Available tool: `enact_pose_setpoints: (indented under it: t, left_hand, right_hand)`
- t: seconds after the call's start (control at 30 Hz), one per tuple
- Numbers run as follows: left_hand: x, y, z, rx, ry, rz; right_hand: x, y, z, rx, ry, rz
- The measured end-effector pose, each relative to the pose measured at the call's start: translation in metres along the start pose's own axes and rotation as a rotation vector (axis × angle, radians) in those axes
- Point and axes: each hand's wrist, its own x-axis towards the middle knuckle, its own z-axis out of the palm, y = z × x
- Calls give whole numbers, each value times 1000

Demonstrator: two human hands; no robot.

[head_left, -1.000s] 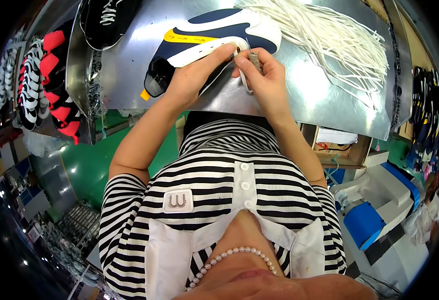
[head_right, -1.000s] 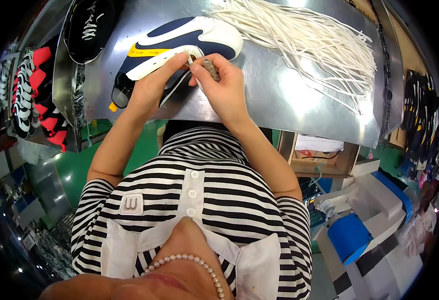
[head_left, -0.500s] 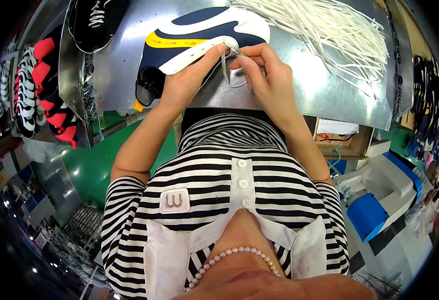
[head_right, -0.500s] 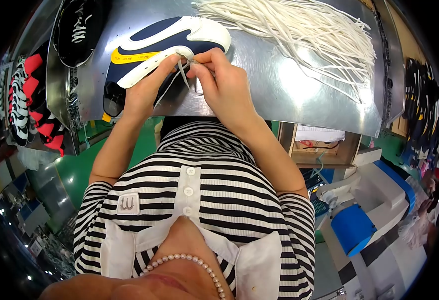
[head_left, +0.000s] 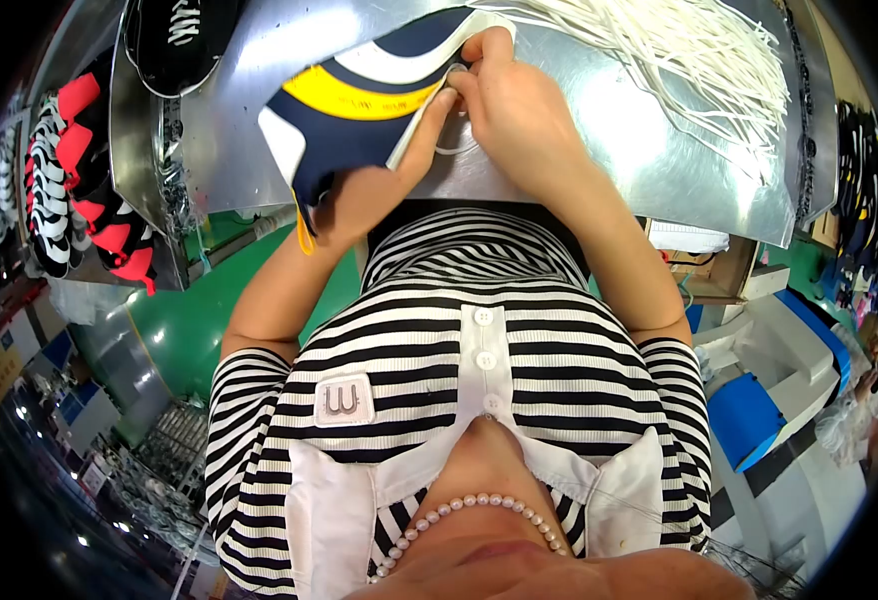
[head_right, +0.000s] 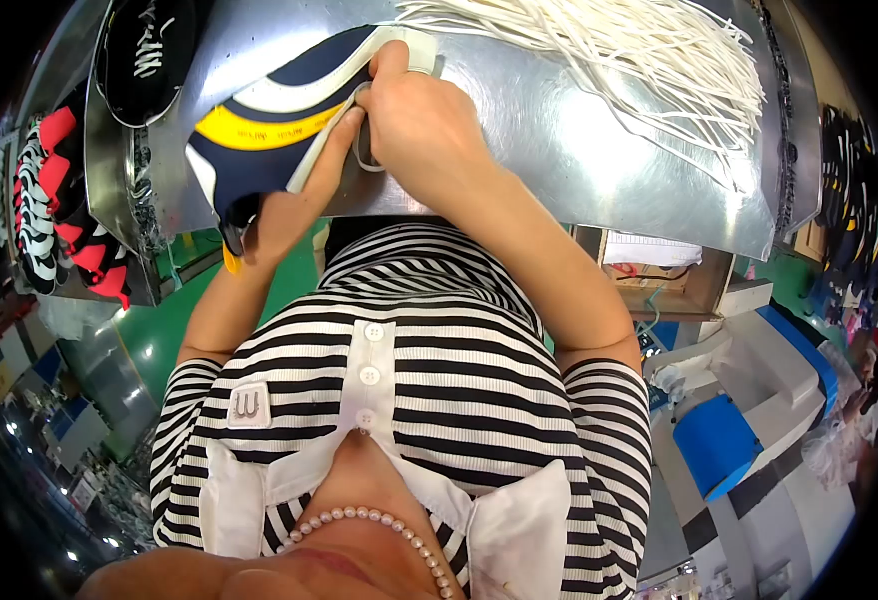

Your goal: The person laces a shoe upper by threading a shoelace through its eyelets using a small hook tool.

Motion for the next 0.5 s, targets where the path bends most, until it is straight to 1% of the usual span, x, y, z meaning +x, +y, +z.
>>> enact_pose_setpoints:
  t: [0.03,0.1,0.13,0.17,0.2,0.23,0.27,0.3,0.33,0.37,0.4,0.43,0.47,0.5]
  left_hand:
    - [-3,-5,-1,-130,-15,-130]
    - [-12,-1,0,-571,-23,-514]
    - [-8,4,-6,-576,1,-597]
    - [-9,-10,-8,-649,23,-672]
    - [-2,-18,-13,-719,-5,-628]
    - [4,-19,-19,-789,-39,-584]
    - [7,-13,-19,-797,-25,-510]
    - [9,-10,-21,-681,-94,-569]
    - [11,-4,-17,-698,-25,-589]
    - [15,0,-13,-714,49,-609]
    - [12,-15,-17,-565,16,-471]
    - [13,-23,-28,-252,-87,-384]
    - [12,-28,-32,-201,-180,-451]
    - [15,-32,-36,-147,-268,-503]
  right_hand:
    - [-4,0,-4,-2,-13,-3]
    - [-11,5,-24,-157,-125,-98]
    - [-19,-1,-42,-123,-86,-52]
    - [-25,-5,-57,-92,-44,-6]
    - [-25,0,-64,-119,61,116]
    - [-19,15,-63,-80,213,40]
    - [-9,24,-56,27,194,52]
    - [1,35,-50,133,184,65]
    - [7,44,-39,532,26,199]
    - [6,46,-35,579,-33,274]
    - [8,40,-33,622,39,247]
    - [7,34,-29,674,105,229]
    - [11,37,-27,678,97,229]
    - [21,43,-25,671,89,301]
